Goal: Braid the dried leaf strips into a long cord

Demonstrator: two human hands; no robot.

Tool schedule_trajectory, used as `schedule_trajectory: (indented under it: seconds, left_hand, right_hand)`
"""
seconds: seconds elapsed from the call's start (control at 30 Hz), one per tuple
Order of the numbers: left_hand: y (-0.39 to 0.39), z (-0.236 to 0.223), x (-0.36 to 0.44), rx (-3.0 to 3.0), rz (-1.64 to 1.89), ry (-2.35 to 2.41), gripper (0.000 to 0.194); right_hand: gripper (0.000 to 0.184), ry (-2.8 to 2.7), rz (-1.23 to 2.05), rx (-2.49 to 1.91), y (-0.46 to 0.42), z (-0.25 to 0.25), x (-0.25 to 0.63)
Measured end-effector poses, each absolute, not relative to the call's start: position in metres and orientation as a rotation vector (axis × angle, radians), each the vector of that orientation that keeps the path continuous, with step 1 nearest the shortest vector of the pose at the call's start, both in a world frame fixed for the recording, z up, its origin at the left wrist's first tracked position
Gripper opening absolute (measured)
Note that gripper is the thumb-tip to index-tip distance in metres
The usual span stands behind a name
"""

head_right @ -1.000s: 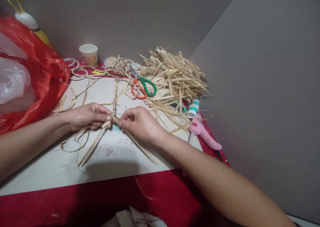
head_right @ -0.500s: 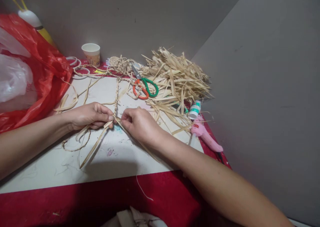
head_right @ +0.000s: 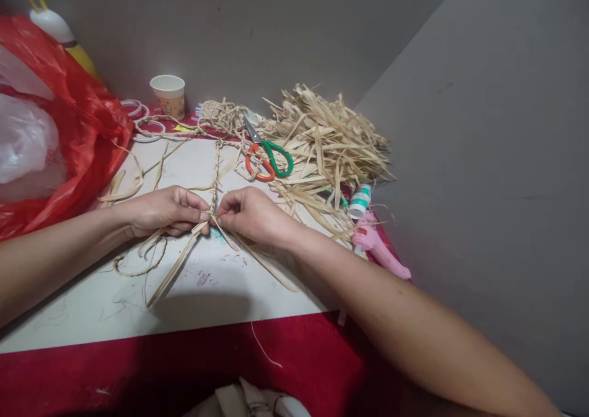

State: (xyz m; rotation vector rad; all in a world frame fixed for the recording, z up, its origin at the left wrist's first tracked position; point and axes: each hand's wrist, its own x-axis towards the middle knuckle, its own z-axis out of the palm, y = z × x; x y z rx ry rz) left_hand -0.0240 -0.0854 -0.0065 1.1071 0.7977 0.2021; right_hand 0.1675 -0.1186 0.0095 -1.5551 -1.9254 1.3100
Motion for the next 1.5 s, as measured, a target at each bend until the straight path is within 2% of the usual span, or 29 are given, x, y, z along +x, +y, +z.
schedule_trajectory:
  seconds: [0.23, 0.47, 0.67, 0.83, 1.13, 1.5]
  left_hand:
    - [-0.086, -0.005, -0.022, 1.154, 0.199, 0.801, 0.02]
    - [-0.086, -0.009, -0.025, 1.176, 0.21, 0.77, 0.021]
    - [-0.088, -0.01, -0.024, 1.19, 0.22, 0.796, 0.02]
    - [-0.089, -0.01, -0.023, 1.224, 0.229, 0.812, 0.023]
    - [-0.092, -0.012, -0.02, 1.341, 0.252, 0.861, 0.021]
    - [-0.093, -0.012, -0.021, 1.367, 0.246, 0.869, 0.021]
  right_hand:
    - [0.003, -2.101, 1.108, -1.619, -0.12, 0.014, 0.16]
    - [0.012, -2.13, 1.119, -1.674, -0.124, 0.014, 0.157]
    - [0.01, -1.806, 1.513, -1.649, -0.124, 0.014, 0.153]
    - [0.007, -1.855, 1.522, -1.672, -0.124, 0.015, 0.156]
    - [0.022, -2.291, 1.134, -1.669, -0.125, 0.019, 0.154]
    - [0.026, -2.44, 1.062, -1.658, -0.122, 0.025, 0.157]
